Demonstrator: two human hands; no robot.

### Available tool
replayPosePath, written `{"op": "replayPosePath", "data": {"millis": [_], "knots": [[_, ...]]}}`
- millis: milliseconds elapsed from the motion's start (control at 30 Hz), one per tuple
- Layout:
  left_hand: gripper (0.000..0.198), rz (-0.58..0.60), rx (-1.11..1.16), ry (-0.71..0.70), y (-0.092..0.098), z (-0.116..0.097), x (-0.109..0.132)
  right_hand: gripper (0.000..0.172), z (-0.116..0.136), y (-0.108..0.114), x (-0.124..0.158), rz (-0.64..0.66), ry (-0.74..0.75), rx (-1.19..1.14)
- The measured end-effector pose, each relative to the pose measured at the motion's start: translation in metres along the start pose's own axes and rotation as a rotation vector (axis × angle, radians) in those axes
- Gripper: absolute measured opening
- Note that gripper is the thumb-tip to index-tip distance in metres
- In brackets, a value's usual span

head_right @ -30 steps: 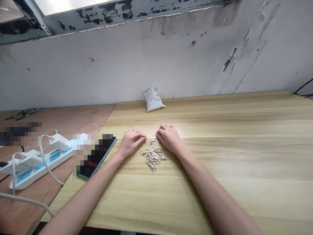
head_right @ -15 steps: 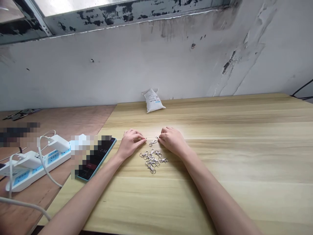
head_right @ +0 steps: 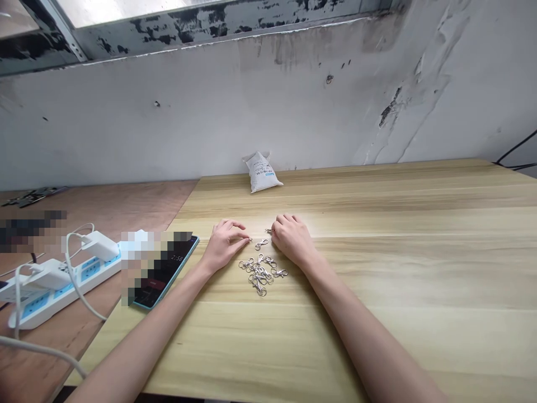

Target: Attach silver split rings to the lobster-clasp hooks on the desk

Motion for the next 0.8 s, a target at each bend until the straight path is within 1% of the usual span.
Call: {"op": "replayPosePath", "data": {"millis": [100,233,433,633,800], "knots": [[0.006,-0.003,0.01,-0.005,0.0,0.0,0.0,0.017,0.002,0.006,0.002,-0.055,0.004,-0.086],[0.007,0.004,0.011,-0.013,0.0,0.0,0.0,0.017,0.008,0.014,0.005,-0.139,0.008,-0.213],[0.008,0.004,-0.012,-0.034,-0.001,-0.001,0.0,0.015,0.015,0.012,0.008,-0.146,0.032,-0.316],[0.006,-0.003,-0.002,-0.09,-0.002,-0.006,0.001,0.017,0.015,0.009,0.008,-0.169,0.027,-0.342],[0.008,-0.002,-0.013,-0.11,-0.003,-0.009,0.002,0.018,0.019,0.01,0.009,-0.163,0.028,-0.35]]}}
Point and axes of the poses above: each hand's wrist, its own x-axis away from the middle knuckle, its own y-axis out of the back of the hand, z = x × y, the point moved 6 cm from there along -x, towards the middle knuckle, and after that the axes turned 1 degree about -z, right-handed, at the moved point
